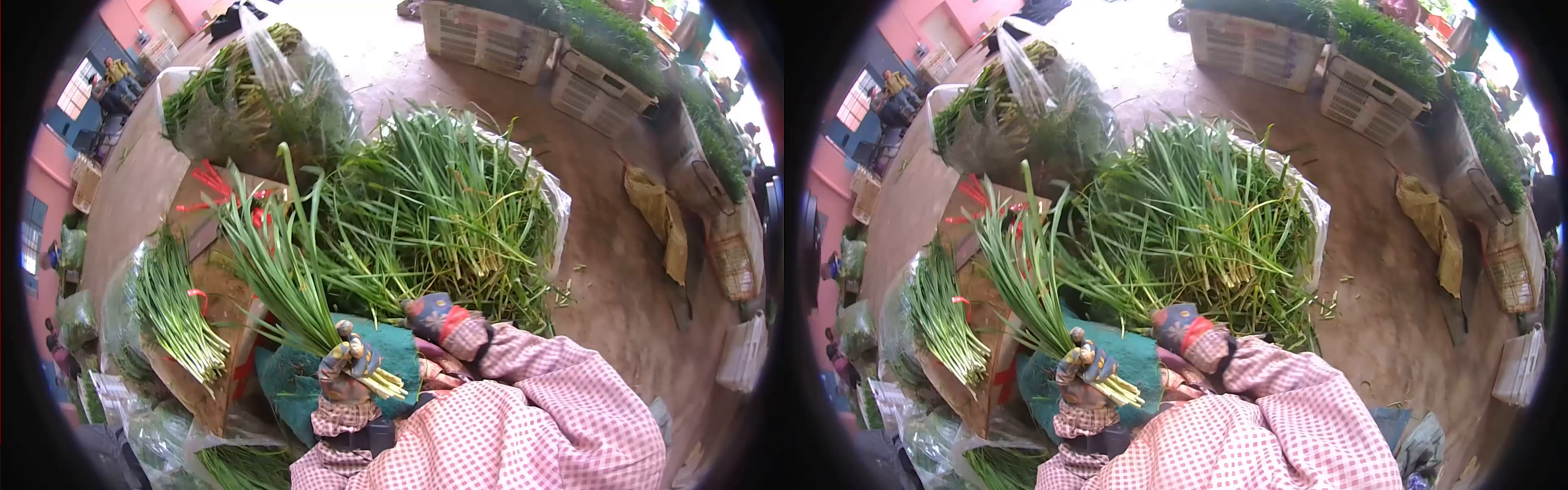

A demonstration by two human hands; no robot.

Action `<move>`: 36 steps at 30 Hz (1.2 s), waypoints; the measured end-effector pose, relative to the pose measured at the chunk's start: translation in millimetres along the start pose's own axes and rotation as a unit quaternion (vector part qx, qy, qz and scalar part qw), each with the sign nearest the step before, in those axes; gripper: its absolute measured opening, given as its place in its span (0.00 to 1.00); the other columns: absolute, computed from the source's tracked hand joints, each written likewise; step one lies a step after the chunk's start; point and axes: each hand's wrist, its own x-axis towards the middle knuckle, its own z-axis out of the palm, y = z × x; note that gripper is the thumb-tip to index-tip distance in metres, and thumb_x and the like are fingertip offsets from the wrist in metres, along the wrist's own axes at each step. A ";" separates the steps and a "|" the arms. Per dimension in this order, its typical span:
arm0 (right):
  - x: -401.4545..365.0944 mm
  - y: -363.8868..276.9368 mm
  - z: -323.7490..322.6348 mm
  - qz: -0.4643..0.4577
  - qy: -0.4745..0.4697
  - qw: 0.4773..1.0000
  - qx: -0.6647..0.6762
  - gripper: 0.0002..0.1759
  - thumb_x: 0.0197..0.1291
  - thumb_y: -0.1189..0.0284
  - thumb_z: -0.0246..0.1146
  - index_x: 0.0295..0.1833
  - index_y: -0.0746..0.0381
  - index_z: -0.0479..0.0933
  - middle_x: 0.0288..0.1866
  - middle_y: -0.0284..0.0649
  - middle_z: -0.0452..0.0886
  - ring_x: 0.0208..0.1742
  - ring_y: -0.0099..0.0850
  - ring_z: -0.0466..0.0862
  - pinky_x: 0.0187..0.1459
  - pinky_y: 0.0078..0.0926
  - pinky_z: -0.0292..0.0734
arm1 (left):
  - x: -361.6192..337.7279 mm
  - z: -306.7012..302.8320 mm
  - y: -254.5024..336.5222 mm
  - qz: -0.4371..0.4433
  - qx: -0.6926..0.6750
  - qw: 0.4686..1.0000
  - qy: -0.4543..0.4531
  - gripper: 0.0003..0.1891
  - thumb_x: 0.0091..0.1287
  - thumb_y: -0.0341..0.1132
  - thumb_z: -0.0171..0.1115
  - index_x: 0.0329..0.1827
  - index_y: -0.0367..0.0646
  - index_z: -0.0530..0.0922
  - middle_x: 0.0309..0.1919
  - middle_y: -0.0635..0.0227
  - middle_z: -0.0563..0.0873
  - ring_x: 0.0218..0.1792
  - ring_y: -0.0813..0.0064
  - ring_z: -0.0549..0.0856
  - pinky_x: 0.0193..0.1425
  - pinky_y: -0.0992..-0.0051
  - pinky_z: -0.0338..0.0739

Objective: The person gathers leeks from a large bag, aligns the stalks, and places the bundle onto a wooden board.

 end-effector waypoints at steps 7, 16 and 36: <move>-54.9 69.2 -52.1 0.201 0.199 0.944 0.170 0.17 0.52 0.58 0.57 0.39 0.60 0.76 0.29 0.46 0.79 0.30 0.39 0.80 0.33 0.30 0.75 | -0.9 -9.9 0.4 0.004 0.035 0.995 -0.097 0.25 0.62 0.31 0.47 0.63 0.41 0.56 0.31 0.70 0.78 0.15 0.86 0.67 0.24 0.79 0.64; -35.7 39.6 -61.3 0.140 0.117 0.983 0.025 0.16 0.50 0.58 0.58 0.36 0.59 0.77 0.26 0.45 0.78 0.29 0.40 0.79 0.31 0.33 0.73 | -1.0 -17.9 7.2 0.014 0.020 0.981 -0.195 0.32 0.61 0.34 0.51 0.65 0.38 0.46 0.23 0.72 0.77 0.17 0.83 0.72 0.25 0.79 0.67; -3.5 9.1 -56.2 0.090 0.006 0.822 0.562 0.17 0.48 0.62 0.64 0.34 0.66 0.75 0.22 0.38 0.78 0.21 0.26 0.76 0.26 0.25 0.70 | -1.3 -17.0 14.2 0.036 0.021 0.979 -0.202 0.25 0.62 0.31 0.46 0.62 0.36 0.54 0.20 0.73 0.75 0.17 0.84 0.71 0.25 0.79 0.66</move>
